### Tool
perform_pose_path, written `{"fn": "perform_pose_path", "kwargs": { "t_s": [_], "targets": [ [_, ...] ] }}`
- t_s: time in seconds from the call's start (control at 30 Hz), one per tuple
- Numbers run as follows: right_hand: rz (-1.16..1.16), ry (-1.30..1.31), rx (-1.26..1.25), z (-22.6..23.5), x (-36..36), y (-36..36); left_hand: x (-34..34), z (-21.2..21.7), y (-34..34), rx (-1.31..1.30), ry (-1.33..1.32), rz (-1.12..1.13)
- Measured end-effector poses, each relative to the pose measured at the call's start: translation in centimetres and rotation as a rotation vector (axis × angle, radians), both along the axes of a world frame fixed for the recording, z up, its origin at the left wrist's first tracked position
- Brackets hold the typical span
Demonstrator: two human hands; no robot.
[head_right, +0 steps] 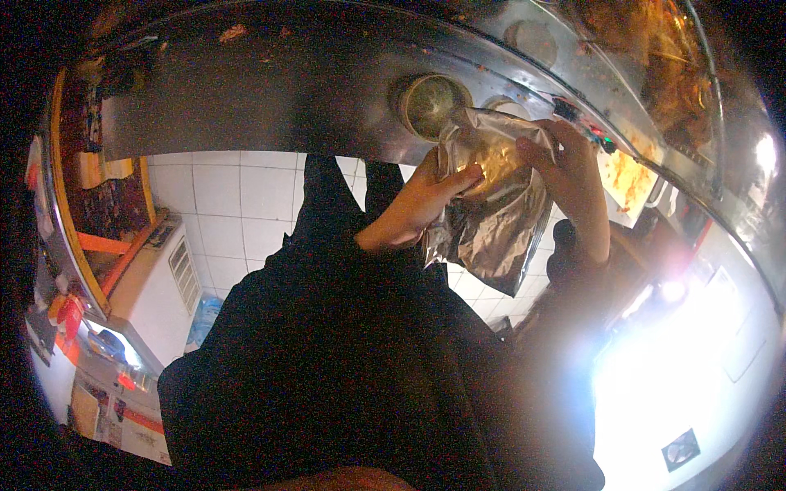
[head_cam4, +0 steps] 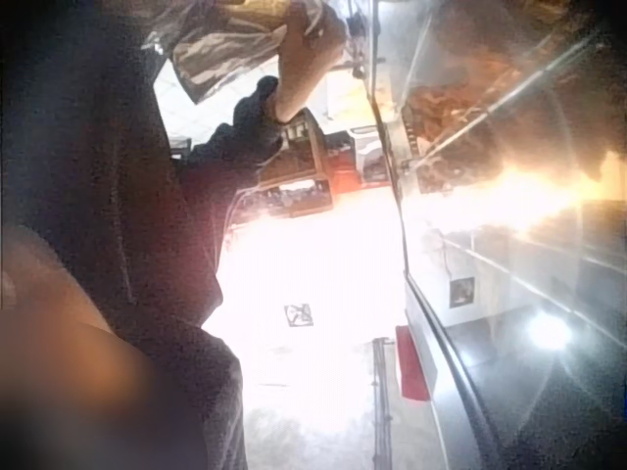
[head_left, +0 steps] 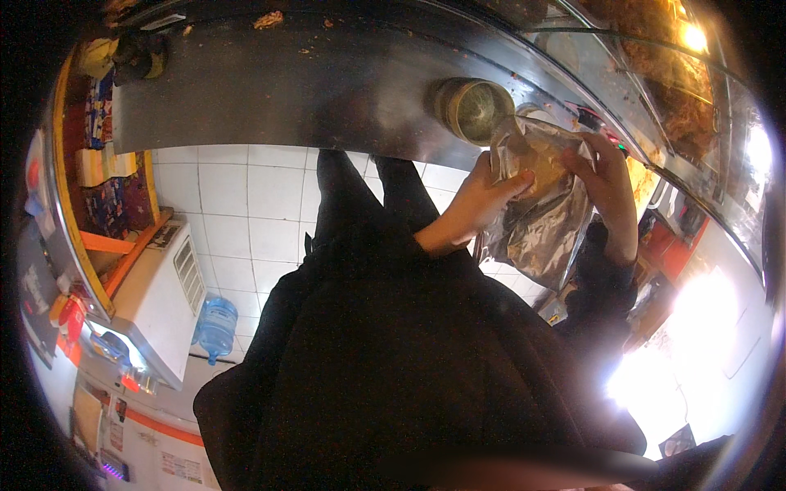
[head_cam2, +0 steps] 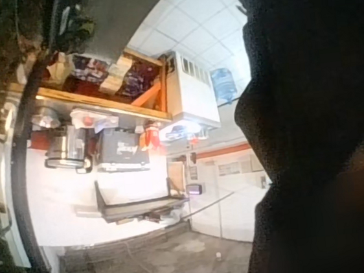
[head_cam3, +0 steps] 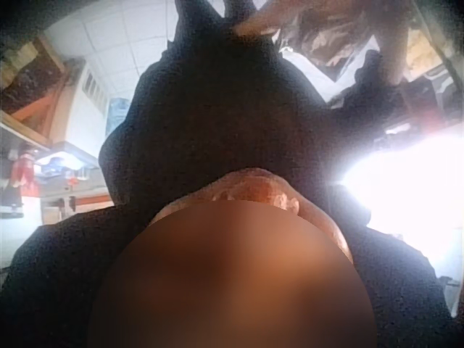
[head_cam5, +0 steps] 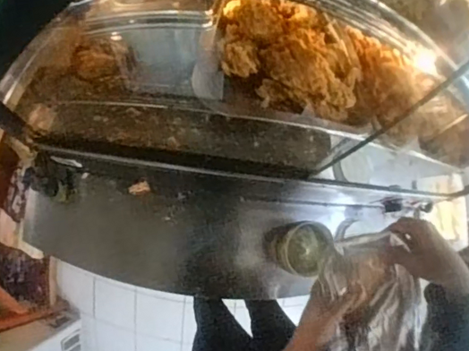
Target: The person scoops a green paste from a small container into a sheet of aluminum foil, folds the foil into a sealed packet, and places it on a counter. They then handle a pink paper wrapper and a blue scoop, and scoop white rice from a large pot into a bowl.
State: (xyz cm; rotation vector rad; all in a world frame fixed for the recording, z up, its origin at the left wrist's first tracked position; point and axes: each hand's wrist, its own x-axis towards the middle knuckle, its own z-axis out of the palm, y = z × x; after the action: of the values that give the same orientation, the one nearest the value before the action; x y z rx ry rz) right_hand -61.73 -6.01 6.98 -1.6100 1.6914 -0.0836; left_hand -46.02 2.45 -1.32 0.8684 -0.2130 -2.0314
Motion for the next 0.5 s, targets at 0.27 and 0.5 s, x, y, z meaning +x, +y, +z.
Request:
{"fn": "perform_pose_path", "kwargs": {
  "t_s": [0.27, 0.5],
  "targets": [
    [0.023, -0.019, -0.010, 0.7, 1.6, 0.4, 0.8, 0.4, -0.6, 0.086, -0.136, -0.001],
    [0.088, -0.015, 0.001, 1.0, 1.6, 0.4, 0.0, -0.5, -0.1, 0.122, -0.129, -0.057]
  ]
}}
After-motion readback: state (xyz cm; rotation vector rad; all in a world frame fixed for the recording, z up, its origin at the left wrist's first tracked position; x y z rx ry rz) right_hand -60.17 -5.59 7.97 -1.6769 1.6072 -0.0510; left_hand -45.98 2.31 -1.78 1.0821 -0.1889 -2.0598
